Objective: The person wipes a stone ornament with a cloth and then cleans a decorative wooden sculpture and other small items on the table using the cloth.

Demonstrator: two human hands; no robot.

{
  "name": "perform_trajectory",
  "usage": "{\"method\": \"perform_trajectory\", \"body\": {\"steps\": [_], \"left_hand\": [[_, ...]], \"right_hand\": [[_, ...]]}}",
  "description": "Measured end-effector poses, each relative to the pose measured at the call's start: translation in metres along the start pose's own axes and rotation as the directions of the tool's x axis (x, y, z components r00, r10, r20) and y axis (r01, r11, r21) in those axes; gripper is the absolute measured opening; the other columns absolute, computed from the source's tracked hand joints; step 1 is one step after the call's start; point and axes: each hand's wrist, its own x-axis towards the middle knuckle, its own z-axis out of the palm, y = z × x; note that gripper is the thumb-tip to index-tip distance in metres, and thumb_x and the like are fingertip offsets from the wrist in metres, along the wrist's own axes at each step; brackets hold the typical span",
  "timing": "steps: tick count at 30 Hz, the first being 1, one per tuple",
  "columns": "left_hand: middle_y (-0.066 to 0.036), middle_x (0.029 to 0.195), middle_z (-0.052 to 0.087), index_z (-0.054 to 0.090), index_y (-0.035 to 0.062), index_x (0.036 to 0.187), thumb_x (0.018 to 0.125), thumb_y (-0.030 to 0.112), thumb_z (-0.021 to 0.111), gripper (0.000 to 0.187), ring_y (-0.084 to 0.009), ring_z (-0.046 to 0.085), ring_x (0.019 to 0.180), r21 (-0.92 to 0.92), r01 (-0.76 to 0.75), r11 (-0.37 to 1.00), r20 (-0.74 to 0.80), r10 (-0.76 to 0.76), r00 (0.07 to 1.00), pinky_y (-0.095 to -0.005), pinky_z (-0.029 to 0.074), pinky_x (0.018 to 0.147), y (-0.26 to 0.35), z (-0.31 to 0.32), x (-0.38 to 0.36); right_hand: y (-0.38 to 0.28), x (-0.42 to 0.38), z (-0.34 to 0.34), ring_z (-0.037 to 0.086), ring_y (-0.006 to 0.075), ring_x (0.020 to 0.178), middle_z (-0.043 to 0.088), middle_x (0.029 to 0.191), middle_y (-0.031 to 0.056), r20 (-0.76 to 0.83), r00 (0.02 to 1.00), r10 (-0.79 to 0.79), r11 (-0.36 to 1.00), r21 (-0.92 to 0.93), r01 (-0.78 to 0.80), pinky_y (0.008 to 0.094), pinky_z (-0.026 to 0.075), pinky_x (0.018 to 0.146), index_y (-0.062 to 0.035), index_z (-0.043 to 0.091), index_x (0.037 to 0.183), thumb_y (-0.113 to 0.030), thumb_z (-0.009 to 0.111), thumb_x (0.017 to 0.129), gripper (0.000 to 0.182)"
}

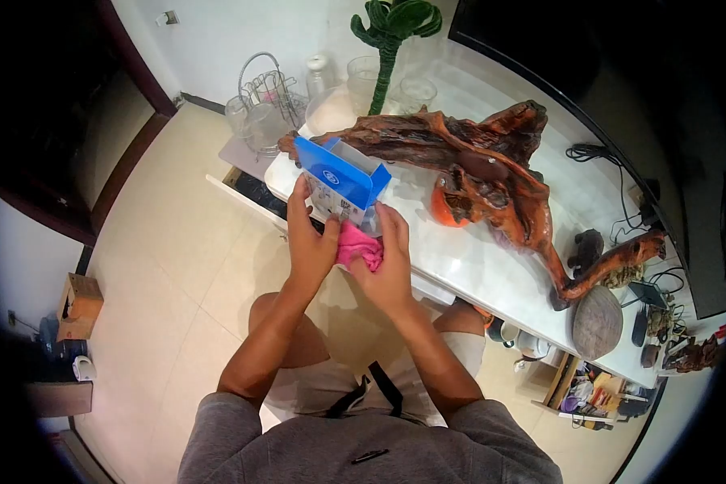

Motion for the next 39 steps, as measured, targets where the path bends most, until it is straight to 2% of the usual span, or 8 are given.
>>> {"method": "perform_trajectory", "body": {"steps": [4,12,17,22,23,26,30,39], "left_hand": [[-0.022,0.14,0.044,0.027,0.0022,0.152,0.08,0.0,0.062,0.08,-0.0345,0.046,0.13,-0.003,0.002,1.0,-0.039,-0.003,0.999,-0.0423,0.041,0.104,-0.008,-0.009,0.002],[-0.022,0.145,0.041,0.022,-0.0006,0.154,0.079,0.0,0.062,0.085,-0.0328,0.045,0.131,0.022,0.063,0.998,-0.126,-0.06,0.99,-0.0408,0.04,0.105,-0.033,-0.046,0.013],[-0.018,0.147,0.043,0.021,0.007,0.157,0.086,-0.001,0.056,0.08,-0.0295,0.043,0.136,0.058,0.127,0.99,-0.18,-0.115,0.977,-0.0474,0.038,0.108,-0.037,-0.07,0.024],[-0.019,0.154,0.035,0.02,0.0051,0.156,0.083,-0.006,0.055,0.081,-0.0311,0.037,0.142,-0.05,0.188,0.981,-0.262,-0.194,0.945,-0.0457,0.037,0.11,-0.069,-0.111,0.046],[-0.019,0.154,0.036,0.021,0.0044,0.156,0.083,-0.007,0.053,0.08,-0.0312,0.037,0.142,-0.088,0.166,0.982,-0.259,-0.183,0.948,-0.0459,0.037,0.111,-0.083,-0.122,0.053],[-0.019,0.153,0.037,0.024,0.0041,0.155,0.083,-0.009,0.049,0.077,-0.0316,0.037,0.143,-0.168,0.184,0.969,-0.261,-0.223,0.939,-0.0461,0.035,0.112,-0.106,-0.149,0.062],[-0.018,0.152,0.038,0.025,0.0065,0.154,0.083,-0.009,0.046,0.076,-0.0313,0.036,0.144,-0.134,0.24,0.962,-0.242,-0.266,0.933,-0.0463,0.033,0.114,-0.135,-0.167,0.067],[-0.016,0.158,0.029,0.024,0.0111,0.155,0.08,-0.008,0.051,0.081,-0.0308,0.022,0.15,-0.276,0.389,0.879,0.019,-0.399,0.917,-0.0505,0.023,0.118,-0.209,-0.148,0.085]], "right_hand": [[0.0,0.004,0.014,0.05,0.0448,0.126,0.044,0.136,0.0254,0.08,0.995,-0.053,0.998,0.021,0.051,0.0442,0.047,0.102,0.0,0.027,0.153,-0.005,0.07,0.074,0.09],[-0.008,0.018,0.057,0.052,0.0452,0.124,0.043,0.139,0.0275,0.171,0.98,-0.102,0.993,0.071,0.091,0.0438,0.047,0.101,0.0009,0.029,0.151,-0.01,0.071,0.077,0.086],[-0.014,0.029,0.088,0.049,0.0463,0.128,0.041,0.143,0.0298,0.227,0.969,-0.101,0.993,0.077,0.086,0.0443,0.047,0.102,0.0019,0.028,0.151,-0.012,0.071,0.078,0.086],[-0.021,0.04,0.142,0.044,0.0461,0.134,0.035,0.15,0.0314,0.295,0.941,-0.168,0.985,0.089,0.148,0.0442,0.046,0.103,0.0018,0.025,0.152,-0.016,0.072,0.08,0.088],[-0.024,0.041,0.156,0.039,0.0422,0.14,0.031,0.154,0.0298,0.337,0.932,-0.134,0.983,0.166,0.081,0.0415,0.038,0.112,0.0013,0.023,0.153,-0.012,0.071,0.078,0.09],[-0.031,0.048,0.185,0.037,0.0418,0.141,0.031,0.154,0.0298,0.443,0.894,-0.07,0.983,0.182,-0.014,0.0408,0.036,0.114,0.0024,0.023,0.153,-0.013,0.071,0.079,0.09],[0.005,0.049,0.232,0.039,0.0427,0.14,0.03,0.154,0.0306,0.441,0.894,-0.076,0.988,0.157,0.007,0.0418,0.04,0.11,0.0047,0.022,0.152,-0.019,0.07,0.08,0.09],[0.06,0.059,0.263,0.029,0.0407,0.146,0.028,0.155,0.032,0.461,0.88,0.114,0.981,0.09,-0.174,0.0388,0.026,0.119,0.0099,0.017,0.152,-0.019,0.069,0.079,0.094]]}}
